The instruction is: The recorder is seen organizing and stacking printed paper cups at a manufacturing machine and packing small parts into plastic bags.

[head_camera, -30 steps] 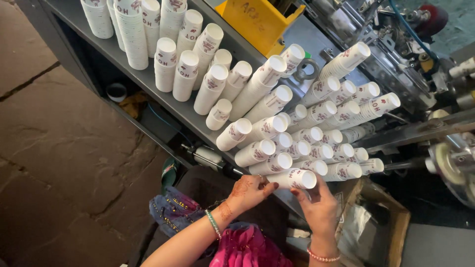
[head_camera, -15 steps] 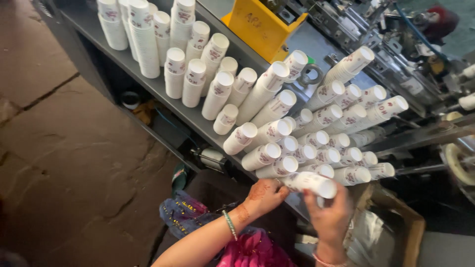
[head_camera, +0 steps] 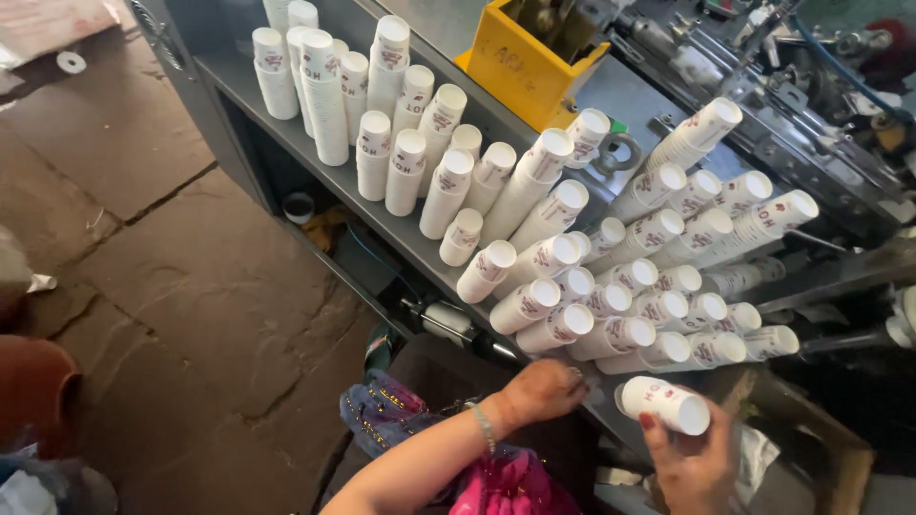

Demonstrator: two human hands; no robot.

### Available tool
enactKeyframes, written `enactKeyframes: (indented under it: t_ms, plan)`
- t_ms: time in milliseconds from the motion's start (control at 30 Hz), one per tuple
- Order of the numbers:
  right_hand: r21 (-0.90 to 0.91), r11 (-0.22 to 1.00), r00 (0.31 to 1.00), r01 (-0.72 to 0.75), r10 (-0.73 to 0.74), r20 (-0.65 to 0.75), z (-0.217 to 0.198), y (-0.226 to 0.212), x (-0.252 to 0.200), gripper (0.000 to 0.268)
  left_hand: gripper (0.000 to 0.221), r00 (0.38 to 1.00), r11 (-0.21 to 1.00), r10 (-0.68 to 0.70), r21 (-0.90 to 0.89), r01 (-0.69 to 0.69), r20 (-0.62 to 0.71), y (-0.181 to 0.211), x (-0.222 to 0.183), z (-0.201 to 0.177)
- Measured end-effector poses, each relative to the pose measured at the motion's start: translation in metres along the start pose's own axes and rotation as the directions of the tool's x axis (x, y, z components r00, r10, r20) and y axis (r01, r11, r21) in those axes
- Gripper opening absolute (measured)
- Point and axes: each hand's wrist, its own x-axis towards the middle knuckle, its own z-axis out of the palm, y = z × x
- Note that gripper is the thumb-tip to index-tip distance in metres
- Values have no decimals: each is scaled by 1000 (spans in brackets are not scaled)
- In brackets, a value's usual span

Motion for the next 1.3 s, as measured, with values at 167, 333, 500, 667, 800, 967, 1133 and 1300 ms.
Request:
enactKeyframes:
  t_ms: [167, 333, 500, 667, 800, 967, 1133, 1300]
  plan:
    - [-407, 910, 995, -81, 96, 17, 38, 23, -3, 55, 27, 893, 886, -451, 124, 448, -6, -4, -18, -105]
    - [-365, 920, 986, -144, 166, 30, 76, 78, -14, 56, 17, 811, 856, -474, 35, 515, -342, -30, -15, -176]
    - [-104, 966, 966, -236, 245, 82, 71, 88, -13, 51, 56, 885, 941, -334, -57, 334, -323, -67, -4, -172]
    - [-73, 938, 938, -340, 344, 46, 36, 70, -13, 55, 61, 859, 937, -196, 167, 306, -473, -61, -29, -150]
    - [361, 897, 966, -256, 227, 123, 19, 19, -3, 56, 54, 859, 904, -393, 31, 426, -328, 3, -49, -146]
    - [358, 934, 979, -22, -54, 199, 27, -69, 24, 53, 58, 963, 974, -214, -111, 197, -166, 33, -40, -83]
    - [-21, 1000, 984, 16, -12, 176, 40, -55, 31, 58, 46, 985, 986, -145, 66, 152, -96, 18, -28, -35]
    - [-10, 997, 985, 83, -80, 154, 55, -55, 40, 56, 20, 959, 913, -264, 296, 282, -103, 9, -31, -29]
